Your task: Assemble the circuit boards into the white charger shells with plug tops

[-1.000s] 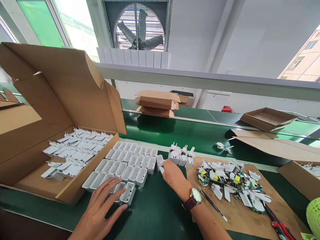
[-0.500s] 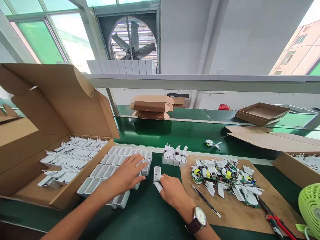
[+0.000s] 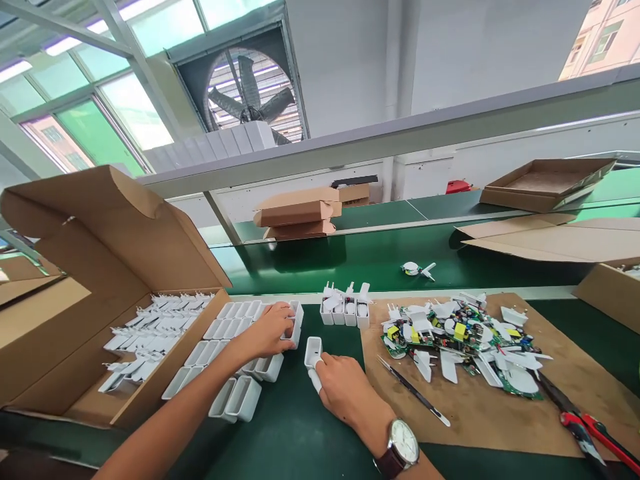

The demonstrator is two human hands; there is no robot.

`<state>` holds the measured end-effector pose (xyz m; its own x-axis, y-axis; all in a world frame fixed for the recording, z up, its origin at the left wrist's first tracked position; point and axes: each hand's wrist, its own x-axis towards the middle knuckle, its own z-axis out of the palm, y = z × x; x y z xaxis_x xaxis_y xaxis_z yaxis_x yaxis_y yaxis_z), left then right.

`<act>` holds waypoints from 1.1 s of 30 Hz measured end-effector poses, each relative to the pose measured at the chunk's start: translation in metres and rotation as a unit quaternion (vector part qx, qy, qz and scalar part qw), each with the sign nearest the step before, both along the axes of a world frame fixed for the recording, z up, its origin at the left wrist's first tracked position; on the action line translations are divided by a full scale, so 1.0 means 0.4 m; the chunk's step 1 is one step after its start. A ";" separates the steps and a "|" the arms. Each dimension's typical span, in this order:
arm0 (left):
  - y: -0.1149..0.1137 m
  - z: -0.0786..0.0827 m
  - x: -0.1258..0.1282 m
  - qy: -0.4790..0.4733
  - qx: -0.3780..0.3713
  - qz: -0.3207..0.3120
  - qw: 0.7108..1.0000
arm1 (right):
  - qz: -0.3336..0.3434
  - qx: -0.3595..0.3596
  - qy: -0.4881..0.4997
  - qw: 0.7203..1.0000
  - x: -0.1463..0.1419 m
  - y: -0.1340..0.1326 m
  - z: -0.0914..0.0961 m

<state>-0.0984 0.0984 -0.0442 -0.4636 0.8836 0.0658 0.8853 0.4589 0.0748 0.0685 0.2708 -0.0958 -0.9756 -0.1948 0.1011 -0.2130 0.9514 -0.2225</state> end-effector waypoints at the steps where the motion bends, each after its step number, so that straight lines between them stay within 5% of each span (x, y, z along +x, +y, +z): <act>1: 0.004 0.010 0.003 -0.003 -0.005 0.005 1.000 | 0.001 0.000 -0.003 1.000 0.000 0.000 0.001; 7: -0.018 0.126 0.043 0.003 0.022 0.048 0.999 | 0.005 0.015 -0.018 1.000 0.006 0.000 0.024; 14: -0.277 0.299 0.158 0.093 0.144 0.035 0.985 | 0.035 0.042 0.033 0.998 0.008 0.008 -0.004; 17: -0.395 0.302 0.197 0.095 0.110 0.066 0.987 | 0.056 0.012 0.098 0.994 0.009 0.014 -0.034; 22: -0.517 0.239 0.209 0.076 0.045 0.136 0.987 | 0.078 0.034 0.148 0.985 0.008 0.016 -0.046; 33: -0.555 0.250 0.261 0.006 -0.045 0.148 0.988 | 0.077 0.039 0.189 0.978 0.006 0.023 -0.036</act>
<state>0.0059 -0.1236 0.0557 -0.7028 0.7114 0.0009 0.7113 0.7028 0.0118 0.0708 0.2800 -0.1101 -0.8297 -0.3579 0.4284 -0.4082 0.9125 -0.0282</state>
